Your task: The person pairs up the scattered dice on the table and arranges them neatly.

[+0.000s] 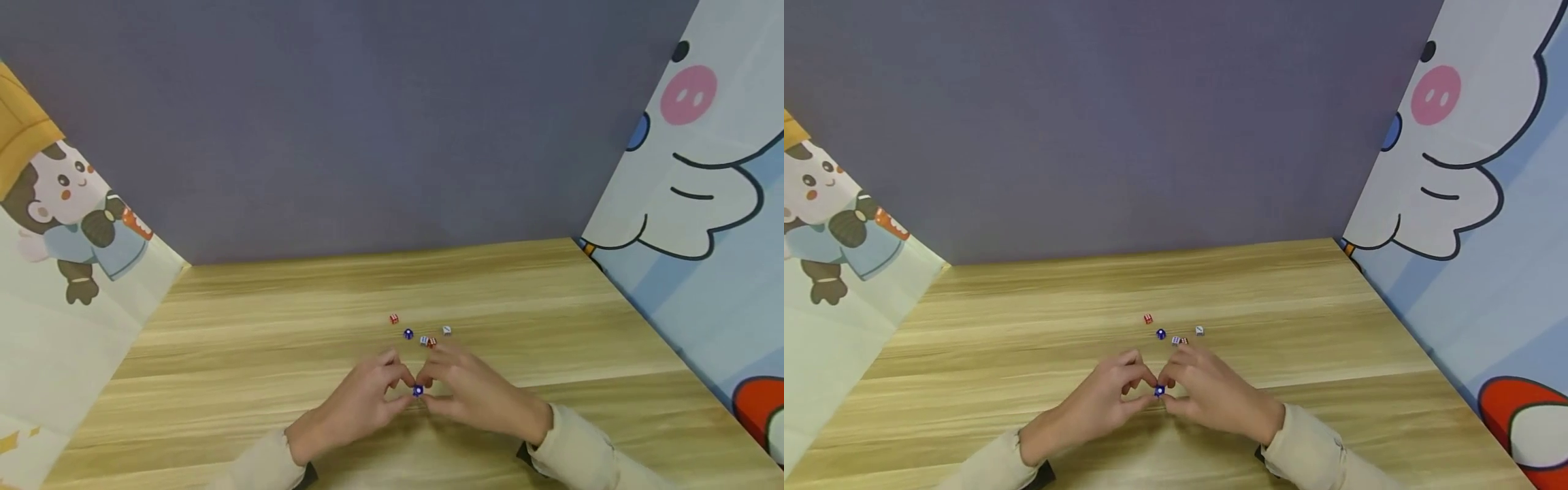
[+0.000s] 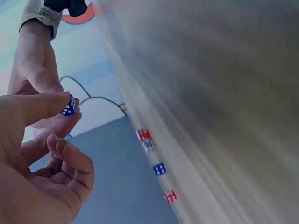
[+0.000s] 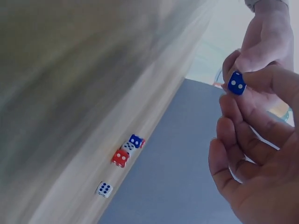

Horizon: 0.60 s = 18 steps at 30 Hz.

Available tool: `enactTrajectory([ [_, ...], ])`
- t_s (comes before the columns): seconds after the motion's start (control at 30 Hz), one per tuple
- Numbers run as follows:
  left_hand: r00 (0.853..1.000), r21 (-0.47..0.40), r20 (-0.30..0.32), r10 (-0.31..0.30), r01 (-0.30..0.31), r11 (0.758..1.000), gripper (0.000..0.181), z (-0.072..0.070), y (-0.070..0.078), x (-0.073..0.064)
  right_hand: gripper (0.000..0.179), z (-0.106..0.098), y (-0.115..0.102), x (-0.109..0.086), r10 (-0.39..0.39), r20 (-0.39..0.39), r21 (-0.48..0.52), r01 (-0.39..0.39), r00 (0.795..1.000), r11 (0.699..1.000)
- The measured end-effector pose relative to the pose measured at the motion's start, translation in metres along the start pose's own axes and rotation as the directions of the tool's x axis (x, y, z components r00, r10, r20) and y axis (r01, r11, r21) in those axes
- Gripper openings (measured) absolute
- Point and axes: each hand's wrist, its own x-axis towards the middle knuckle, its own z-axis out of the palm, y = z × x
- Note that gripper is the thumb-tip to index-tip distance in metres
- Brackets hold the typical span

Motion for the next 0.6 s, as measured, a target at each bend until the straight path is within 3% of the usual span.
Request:
enactTrajectory([
  [0.17,1.000,0.039,0.029,0.011,-0.012,0.999,0.011,0.010,0.007,-0.001,0.013,0.001,-0.007,-0.013,0.001,0.005,-0.045,-0.001,1.000,0.999],
  [0.3,0.995,0.027,0.096,-0.007,0.004,1.000,0.011,0.020,0.011,0.004,0.010,0.000,-0.009,-0.022,-0.005,0.067,-0.081,0.011,0.998,0.997],
  [0.4,0.989,0.014,0.141,-0.042,0.040,0.999,0.011,0.025,0.012,0.009,0.008,-0.001,-0.008,-0.025,0.012,0.116,-0.093,-0.002,0.993,0.996],
  [0.6,0.976,0.024,0.172,-0.130,0.128,0.991,0.013,0.031,0.011,0.019,0.008,-0.001,-0.004,-0.024,0.052,0.155,-0.098,-0.037,0.987,0.995],
])
